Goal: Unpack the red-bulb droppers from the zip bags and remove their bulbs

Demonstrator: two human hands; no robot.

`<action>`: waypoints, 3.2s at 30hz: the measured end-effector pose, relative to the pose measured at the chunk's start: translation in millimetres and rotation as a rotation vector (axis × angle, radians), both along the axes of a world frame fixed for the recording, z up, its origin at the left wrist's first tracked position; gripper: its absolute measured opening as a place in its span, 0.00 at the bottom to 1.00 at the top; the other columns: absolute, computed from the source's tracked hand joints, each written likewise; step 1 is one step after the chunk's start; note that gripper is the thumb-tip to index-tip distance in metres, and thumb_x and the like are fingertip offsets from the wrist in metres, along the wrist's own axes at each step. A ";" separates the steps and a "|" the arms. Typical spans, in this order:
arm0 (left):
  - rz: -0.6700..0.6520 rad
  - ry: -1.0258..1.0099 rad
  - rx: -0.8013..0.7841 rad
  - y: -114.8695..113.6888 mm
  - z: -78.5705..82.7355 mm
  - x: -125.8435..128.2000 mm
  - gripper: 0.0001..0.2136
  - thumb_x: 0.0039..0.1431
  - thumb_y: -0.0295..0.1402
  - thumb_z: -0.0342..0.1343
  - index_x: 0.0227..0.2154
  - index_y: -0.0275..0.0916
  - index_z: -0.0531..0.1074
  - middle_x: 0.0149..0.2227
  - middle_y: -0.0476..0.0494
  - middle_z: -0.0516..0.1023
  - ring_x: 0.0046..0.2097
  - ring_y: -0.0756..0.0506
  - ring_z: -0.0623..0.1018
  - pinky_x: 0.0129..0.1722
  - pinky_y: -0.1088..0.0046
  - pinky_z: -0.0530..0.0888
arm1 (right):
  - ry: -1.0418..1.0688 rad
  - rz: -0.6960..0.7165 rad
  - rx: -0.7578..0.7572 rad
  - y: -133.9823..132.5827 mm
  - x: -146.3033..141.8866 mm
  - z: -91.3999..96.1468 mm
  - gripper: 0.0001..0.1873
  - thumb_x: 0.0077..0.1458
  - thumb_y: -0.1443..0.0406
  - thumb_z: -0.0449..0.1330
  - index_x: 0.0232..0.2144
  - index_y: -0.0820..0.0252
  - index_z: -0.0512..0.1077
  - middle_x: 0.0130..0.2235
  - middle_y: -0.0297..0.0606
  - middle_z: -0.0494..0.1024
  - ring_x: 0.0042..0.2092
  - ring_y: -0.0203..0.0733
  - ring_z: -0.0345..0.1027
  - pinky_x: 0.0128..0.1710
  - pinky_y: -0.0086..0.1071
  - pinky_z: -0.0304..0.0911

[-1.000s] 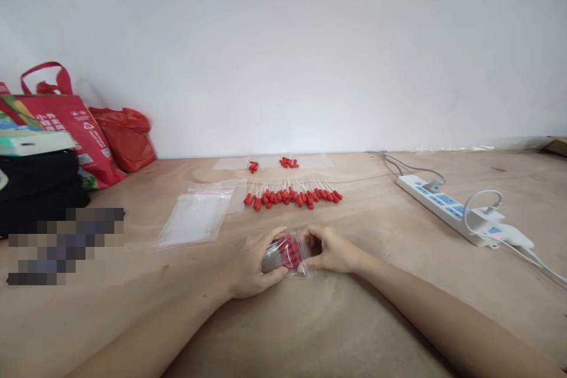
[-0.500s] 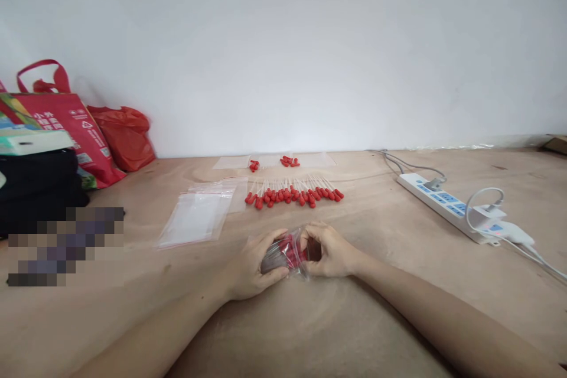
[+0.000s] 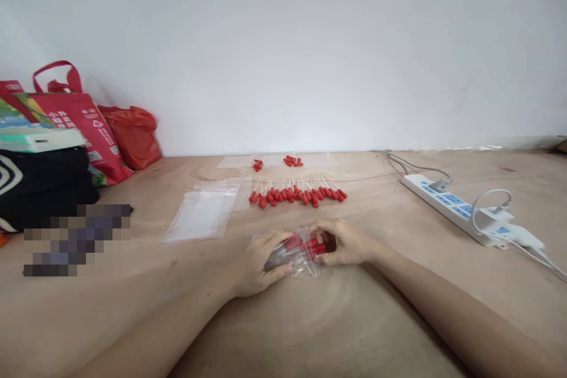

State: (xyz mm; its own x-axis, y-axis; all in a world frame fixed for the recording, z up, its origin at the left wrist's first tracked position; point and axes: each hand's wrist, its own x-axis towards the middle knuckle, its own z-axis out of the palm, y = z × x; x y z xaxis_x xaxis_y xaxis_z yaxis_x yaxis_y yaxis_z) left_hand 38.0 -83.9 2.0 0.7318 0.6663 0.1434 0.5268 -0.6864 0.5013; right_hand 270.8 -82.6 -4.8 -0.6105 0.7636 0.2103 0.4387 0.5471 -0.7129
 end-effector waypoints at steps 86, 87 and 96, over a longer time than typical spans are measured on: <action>0.086 0.072 -0.041 8.5 6.6 -10.4 0.24 0.55 0.41 0.47 0.54 0.45 0.49 0.56 0.44 0.59 0.53 0.42 0.63 0.50 0.62 0.63 | 0.227 -0.872 0.094 91.9 62.1 -26.9 0.23 0.36 0.51 0.59 0.32 0.62 0.71 0.23 0.32 0.68 0.22 0.31 0.56 0.22 0.26 0.53; 0.089 0.074 -0.042 8.4 6.5 -10.6 0.24 0.55 0.41 0.47 0.54 0.45 0.49 0.55 0.44 0.59 0.53 0.42 0.64 0.50 0.62 0.63 | 0.221 -0.859 0.123 90.5 62.7 -27.9 0.23 0.36 0.52 0.59 0.33 0.62 0.71 0.23 0.31 0.68 0.22 0.31 0.56 0.23 0.26 0.53; 0.196 0.060 0.038 8.4 3.5 -11.0 0.28 0.50 0.42 0.51 0.53 0.41 0.53 0.55 0.41 0.59 0.55 0.40 0.61 0.53 0.60 0.61 | 0.216 -0.690 0.222 44.2 45.3 -25.9 0.13 0.46 0.59 0.54 0.31 0.62 0.70 0.21 0.32 0.65 0.24 0.32 0.57 0.24 0.27 0.54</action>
